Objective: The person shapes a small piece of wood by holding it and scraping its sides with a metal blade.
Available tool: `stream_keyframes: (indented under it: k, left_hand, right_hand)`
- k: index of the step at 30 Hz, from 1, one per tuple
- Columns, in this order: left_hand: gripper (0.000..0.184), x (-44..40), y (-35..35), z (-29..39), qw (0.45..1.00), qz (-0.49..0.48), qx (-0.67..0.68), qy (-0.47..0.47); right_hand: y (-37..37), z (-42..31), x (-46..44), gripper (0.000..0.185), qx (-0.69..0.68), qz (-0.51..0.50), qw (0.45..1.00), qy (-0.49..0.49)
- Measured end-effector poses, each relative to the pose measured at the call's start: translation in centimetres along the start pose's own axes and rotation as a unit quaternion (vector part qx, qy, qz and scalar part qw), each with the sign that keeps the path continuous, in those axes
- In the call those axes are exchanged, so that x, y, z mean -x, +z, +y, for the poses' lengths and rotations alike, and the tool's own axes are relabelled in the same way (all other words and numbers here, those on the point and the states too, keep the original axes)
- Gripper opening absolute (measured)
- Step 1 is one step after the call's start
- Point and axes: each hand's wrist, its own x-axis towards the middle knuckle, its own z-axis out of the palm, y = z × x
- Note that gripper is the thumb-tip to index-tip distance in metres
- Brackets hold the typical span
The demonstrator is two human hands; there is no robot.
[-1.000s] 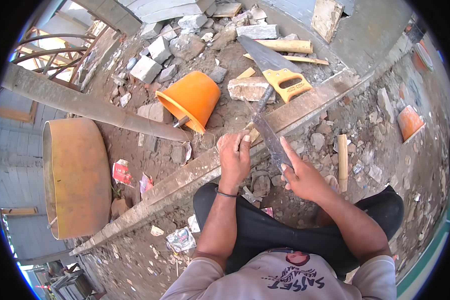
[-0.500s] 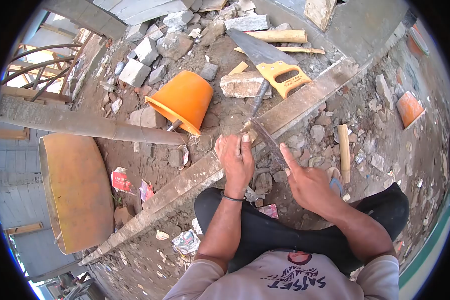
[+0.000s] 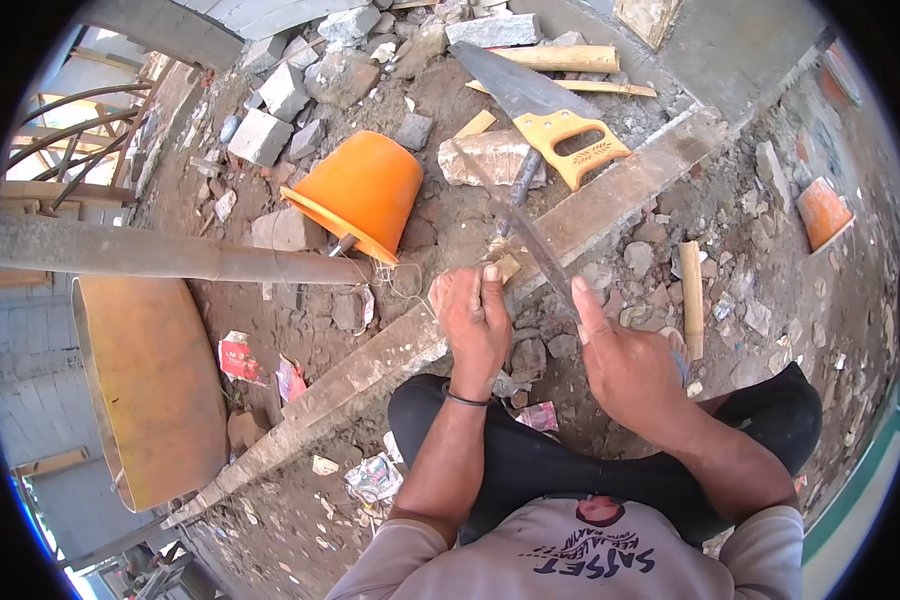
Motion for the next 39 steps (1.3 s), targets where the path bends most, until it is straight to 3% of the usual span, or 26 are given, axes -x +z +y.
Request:
stream_keyframes:
  k: [1,3,4,6,10,12,13,15,19,21,22,24,26,28,32,34,35,37,39]
  left_hand:
    - [0.017,0.0,0.0,0.0,1.000,0.004,-0.004,0.002]
    - [0.017,-0.5,0.2,0.3,1.000,0.005,-0.003,0.007]
    - [0.018,-0.6,0.2,0.3,1.000,0.007,0.003,0.004]
    - [0.018,0.1,-0.1,0.3,1.000,-0.002,0.006,-0.008]
    - [0.019,0.0,0.2,0.0,1.000,0.009,0.007,-0.002]
    - [0.019,-0.3,0.3,0.2,1.000,0.017,0.008,0.008]
    - [0.020,-0.5,0.4,0.1,1.000,0.017,0.009,0.006]
    - [0.020,0.3,-0.1,0.2,1.000,0.003,0.004,-0.008]
    - [0.021,-0.1,0.2,0.0,1.000,0.008,0.002,-0.002]
    - [0.021,-0.5,0.3,0.2,1.000,0.012,0.000,0.008]
    - [0.022,-0.7,0.5,0.0,1.000,0.016,0.005,0.008]
    - [0.023,0.2,0.0,0.2,1.000,0.005,0.003,-0.006]
    - [0.025,-0.3,-0.1,0.8,0.999,0.008,0.031,-0.002]
    - [0.024,-0.2,0.2,0.1,1.000,0.017,0.012,0.005]
    - [0.022,-0.1,-0.1,0.1,1.000,-0.005,-0.003,-0.004]
    - [0.021,-0.2,-0.2,0.5,1.000,-0.001,0.006,-0.004]
    - [0.021,-0.3,-0.2,0.7,1.000,0.006,0.017,0.000]
    - [0.020,-0.1,0.1,0.3,1.000,0.015,0.005,0.001]
    - [0.019,-0.7,0.4,0.3,1.000,0.017,-0.004,0.004]
  right_hand:
    - [0.0,0.3,0.0,0.079,0.002,0.002,1.000,-0.002]
    - [-0.1,0.7,0.0,0.080,0.040,-0.130,0.990,0.022]
    - [-0.4,0.6,-0.4,0.080,0.041,-0.132,0.990,0.020]
    - [-1.0,-0.3,-0.8,0.082,-0.026,0.000,1.000,0.012]
    - [-0.4,0.4,-0.6,0.081,-0.026,0.036,0.999,-0.012]
    - [-0.7,0.6,-0.6,0.082,0.024,-0.168,0.984,0.050]
    - [-1.1,0.6,-1.2,0.082,0.027,-0.168,0.984,0.047]
    - [-1.6,-0.2,-1.4,0.082,-0.039,-0.008,0.999,0.028]
    - [-0.8,0.5,-0.9,0.081,-0.023,0.008,1.000,0.003]
    - [-0.9,0.6,-0.9,0.082,0.032,-0.164,0.985,0.040]
    - [-1.2,0.7,-1.5,0.082,0.035,-0.162,0.985,0.035]
    - [-1.6,-0.3,-1.6,0.081,-0.048,0.015,0.999,0.009]
    - [-0.9,0.1,-1.2,0.081,-0.058,0.059,0.996,0.018]
    - [-1.1,1.0,-1.3,0.080,0.033,-0.162,0.986,0.011]
    - [-0.8,1.0,-1.1,0.081,-0.020,-0.104,0.994,0.006]
    - [-1.2,0.2,-1.7,0.080,-0.033,0.052,0.998,0.021]
    - [-0.9,0.3,-1.4,0.080,-0.034,0.050,0.998,0.021]
    - [-0.5,0.9,-1.1,0.080,0.073,-0.157,0.985,-0.010]
    - [-0.9,0.8,-1.4,0.081,0.042,-0.124,0.991,0.003]
